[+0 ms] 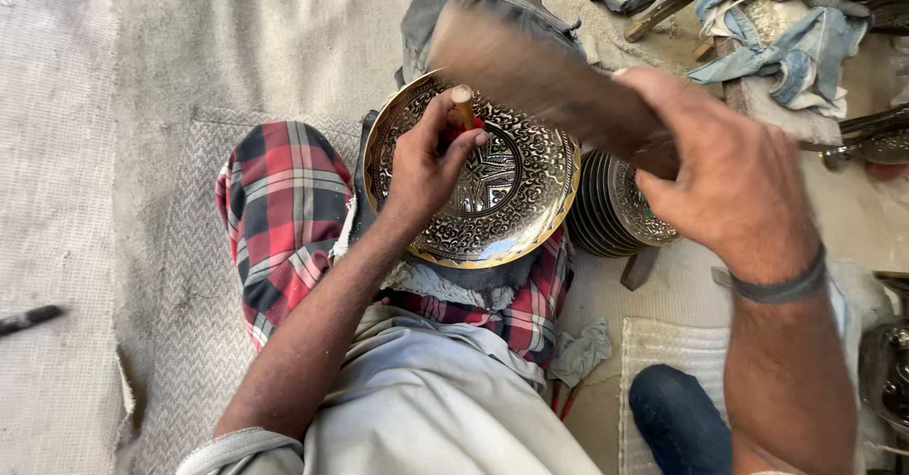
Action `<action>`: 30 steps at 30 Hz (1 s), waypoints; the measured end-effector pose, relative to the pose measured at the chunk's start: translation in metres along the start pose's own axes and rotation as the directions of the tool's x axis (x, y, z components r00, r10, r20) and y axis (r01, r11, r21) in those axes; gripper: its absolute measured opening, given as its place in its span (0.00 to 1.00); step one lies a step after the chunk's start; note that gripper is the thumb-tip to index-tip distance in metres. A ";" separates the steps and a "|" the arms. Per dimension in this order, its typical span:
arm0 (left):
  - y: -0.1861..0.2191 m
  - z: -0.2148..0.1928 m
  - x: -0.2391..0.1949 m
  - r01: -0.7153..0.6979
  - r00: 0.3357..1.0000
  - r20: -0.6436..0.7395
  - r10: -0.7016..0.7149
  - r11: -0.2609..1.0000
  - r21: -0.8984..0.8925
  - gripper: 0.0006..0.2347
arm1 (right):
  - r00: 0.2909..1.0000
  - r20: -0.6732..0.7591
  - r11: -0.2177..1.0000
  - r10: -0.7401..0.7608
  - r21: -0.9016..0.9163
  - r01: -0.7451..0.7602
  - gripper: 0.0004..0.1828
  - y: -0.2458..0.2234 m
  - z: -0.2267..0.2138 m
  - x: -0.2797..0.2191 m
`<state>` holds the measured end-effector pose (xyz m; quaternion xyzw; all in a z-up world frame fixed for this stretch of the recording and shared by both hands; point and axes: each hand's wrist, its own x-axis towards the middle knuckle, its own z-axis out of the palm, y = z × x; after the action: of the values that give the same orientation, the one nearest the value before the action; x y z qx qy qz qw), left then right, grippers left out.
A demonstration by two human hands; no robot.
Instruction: The person sits on the floor and uses a hammer and chisel to engrave a decorative pattern onto a brass plate. They repeatedly strike the chisel to create intricate designs on the metal surface.
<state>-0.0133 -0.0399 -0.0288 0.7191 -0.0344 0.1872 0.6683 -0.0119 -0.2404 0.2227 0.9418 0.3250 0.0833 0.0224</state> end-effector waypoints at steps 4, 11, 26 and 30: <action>0.002 -0.006 0.002 -0.014 1.000 0.016 0.013 0.997 0.077 0.18 | 0.998 0.047 0.902 -0.046 -0.428 0.062 0.37 -0.006 0.000 0.002; 0.001 0.001 -0.001 -0.009 1.000 0.024 0.008 0.998 0.066 0.19 | 0.996 0.061 0.983 0.063 -0.177 -0.051 0.38 -0.006 0.000 -0.002; 0.009 0.003 -0.003 -0.038 0.997 0.064 0.031 0.994 0.106 0.20 | 0.996 -0.027 0.997 0.081 -0.019 -0.081 0.35 0.011 0.019 -0.026; 0.013 0.003 0.000 -0.008 0.996 0.083 -0.005 0.987 0.158 0.15 | 0.983 0.016 0.982 0.184 0.051 -0.184 0.35 0.000 0.017 -0.027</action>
<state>-0.0170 -0.0445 -0.0163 0.7771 -0.0480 0.1597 0.6069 -0.0296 -0.2568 0.2020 0.9685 0.2384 0.0712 -0.0081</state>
